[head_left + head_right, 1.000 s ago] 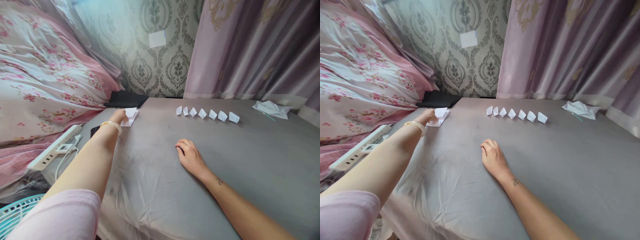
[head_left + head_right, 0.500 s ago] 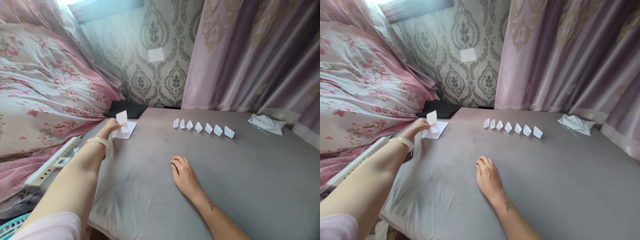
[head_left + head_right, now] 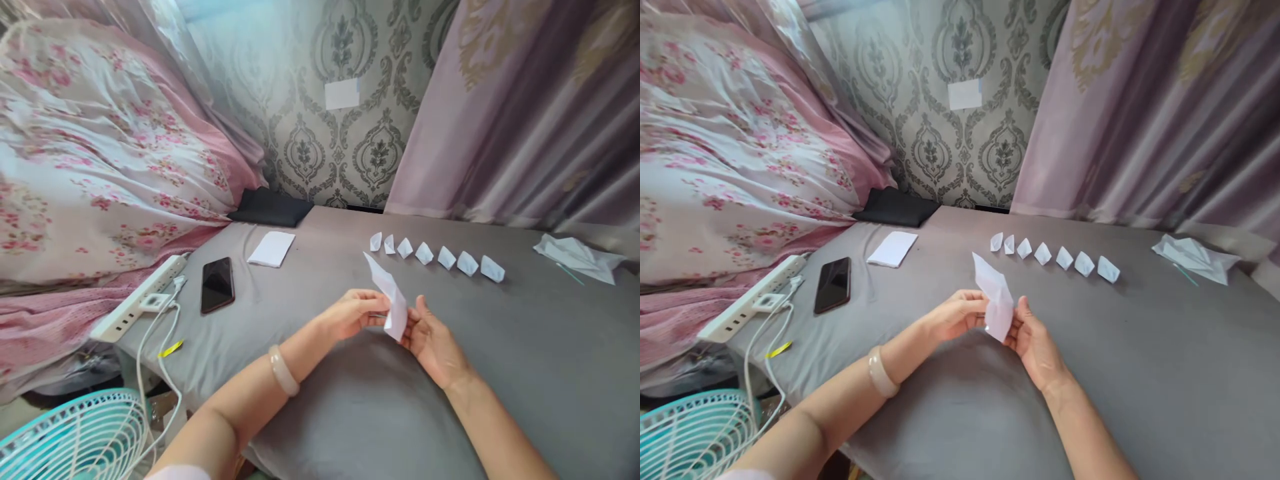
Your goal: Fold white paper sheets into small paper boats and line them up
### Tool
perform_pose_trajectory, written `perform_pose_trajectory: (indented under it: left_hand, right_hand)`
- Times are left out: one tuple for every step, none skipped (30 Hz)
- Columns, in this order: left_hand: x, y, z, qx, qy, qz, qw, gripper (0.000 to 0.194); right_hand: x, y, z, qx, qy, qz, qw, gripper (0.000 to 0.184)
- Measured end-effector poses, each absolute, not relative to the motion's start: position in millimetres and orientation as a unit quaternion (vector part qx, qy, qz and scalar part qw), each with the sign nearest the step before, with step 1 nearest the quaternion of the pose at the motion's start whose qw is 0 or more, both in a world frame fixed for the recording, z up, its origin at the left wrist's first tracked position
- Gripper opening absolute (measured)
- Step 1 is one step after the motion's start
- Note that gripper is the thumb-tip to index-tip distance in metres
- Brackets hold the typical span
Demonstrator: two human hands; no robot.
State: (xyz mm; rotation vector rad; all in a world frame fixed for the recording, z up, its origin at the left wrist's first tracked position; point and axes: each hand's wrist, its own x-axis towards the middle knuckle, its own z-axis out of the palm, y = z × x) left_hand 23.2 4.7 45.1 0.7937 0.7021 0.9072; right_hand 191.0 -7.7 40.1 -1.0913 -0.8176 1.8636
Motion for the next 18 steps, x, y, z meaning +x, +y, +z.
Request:
perform_pose_trajectory:
  left_hand:
    - [28.2,6.1,41.5,0.352,0.306,0.41,0.784,0.029]
    - [30.5,8.2,38.9,0.348,0.297,0.403,0.792,0.029]
    - [31.1,10.6,36.7,0.348,0.296,0.393,0.798,0.028]
    - [30.7,12.8,34.7,0.347,0.298,0.386,0.801,0.028]
    - [29.9,14.9,32.4,0.342,0.304,0.383,0.803,0.028]
    - [29.2,16.6,30.1,0.33,0.312,0.382,0.805,0.029]
    - [28.5,18.2,27.9,0.313,0.322,0.386,0.806,0.03]
    - [27.9,19.6,26.1,0.291,0.332,0.392,0.807,0.03]
    - [27.2,21.0,24.9,0.263,0.339,0.401,0.81,0.029]
    - [26.2,22.3,24.4,0.232,0.343,0.41,0.813,0.029]
    - [24.9,23.4,24.4,0.2,0.343,0.415,0.819,0.032]
    - [23.5,24.2,24.8,0.172,0.343,0.422,0.822,0.038]
    - [22.2,24.4,25.2,0.154,0.347,0.426,0.821,0.046]
    - [21.3,23.9,25.3,0.149,0.358,0.427,0.817,0.051]
    - [21.1,22.6,25.0,0.158,0.374,0.432,0.805,0.053]
    - [21.7,20.6,24.0,0.181,0.395,0.442,0.784,0.052]
    - [23.2,18.2,22.4,0.215,0.415,0.458,0.756,0.051]
    - [25.4,15.7,20.4,0.25,0.427,0.481,0.724,0.051]
  right_hand:
    - [191.8,-6.8,40.3,-0.45,-0.306,0.724,0.423,0.043]
    - [192.2,-5.7,39.6,-0.465,-0.295,0.708,0.442,0.037]
    - [192.4,-4.4,38.4,-0.476,-0.29,0.694,0.456,0.036]
    - [192.5,-2.8,36.9,-0.483,-0.29,0.683,0.465,0.035]
    - [192.8,-1.0,35.0,-0.49,-0.293,0.672,0.472,0.035]
    - [193.3,0.9,32.8,-0.497,-0.298,0.66,0.478,0.035]
    - [194.1,2.7,30.2,-0.505,-0.307,0.646,0.482,0.034]
    - [195.1,4.2,27.3,-0.519,-0.32,0.627,0.486,0.034]
    - [196.2,5.2,24.0,-0.537,-0.339,0.598,0.489,0.035]
    - [197.2,5.5,20.5,-0.558,-0.365,0.563,0.489,0.036]
    - [198.0,5.1,17.2,-0.577,-0.395,0.525,0.484,0.038]
    - [198.3,4.0,14.3,-0.595,-0.424,0.489,0.477,0.041]
    - [198.0,2.5,12.0,-0.609,-0.448,0.458,0.467,0.045]
    - [197.0,0.8,10.5,-0.615,-0.47,0.441,0.454,0.048]
    - [195.5,-0.9,9.7,-0.617,-0.488,0.432,0.441,0.051]
    - [193.5,-2.3,9.6,-0.619,-0.501,0.427,0.429,0.053]
    - [191.3,-3.4,9.9,-0.622,-0.512,0.42,0.419,0.054]
    - [188.9,-4.0,10.4,-0.626,-0.519,0.411,0.412,0.054]
